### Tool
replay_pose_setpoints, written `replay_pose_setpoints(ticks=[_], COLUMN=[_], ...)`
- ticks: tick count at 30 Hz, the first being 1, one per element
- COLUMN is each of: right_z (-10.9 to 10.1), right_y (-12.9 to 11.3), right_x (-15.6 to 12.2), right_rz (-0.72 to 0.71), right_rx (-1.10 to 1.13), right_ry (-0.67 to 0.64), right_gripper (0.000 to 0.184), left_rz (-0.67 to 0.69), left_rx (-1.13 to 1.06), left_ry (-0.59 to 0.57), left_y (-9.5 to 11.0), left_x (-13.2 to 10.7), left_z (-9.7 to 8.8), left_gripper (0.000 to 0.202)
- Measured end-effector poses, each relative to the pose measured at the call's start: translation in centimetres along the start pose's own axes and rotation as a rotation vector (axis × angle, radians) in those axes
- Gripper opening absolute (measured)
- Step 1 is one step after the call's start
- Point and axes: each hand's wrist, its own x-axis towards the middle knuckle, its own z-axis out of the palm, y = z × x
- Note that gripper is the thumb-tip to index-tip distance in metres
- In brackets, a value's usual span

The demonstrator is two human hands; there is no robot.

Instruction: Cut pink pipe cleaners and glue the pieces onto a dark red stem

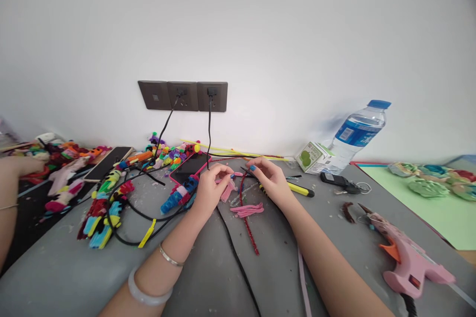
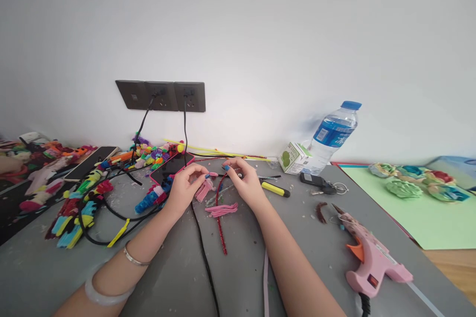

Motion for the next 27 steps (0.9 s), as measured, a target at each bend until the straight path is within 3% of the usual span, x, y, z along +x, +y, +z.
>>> replay_pose_setpoints(ticks=[14,27], right_z=[0.4,0.2], right_y=[0.6,0.1], right_x=[-0.1,0.1], right_rz=[0.034,0.034], right_rx=[-0.004,0.016], right_ry=[-0.058,-0.031], right_gripper=[0.027,0.051], left_rz=[0.038,-0.069], left_rx=[0.016,-0.011], left_ry=[0.053,0.076], left_y=[0.7,1.2], left_x=[0.1,-0.1], left_z=[-0.1,0.0], left_gripper=[0.01,0.008])
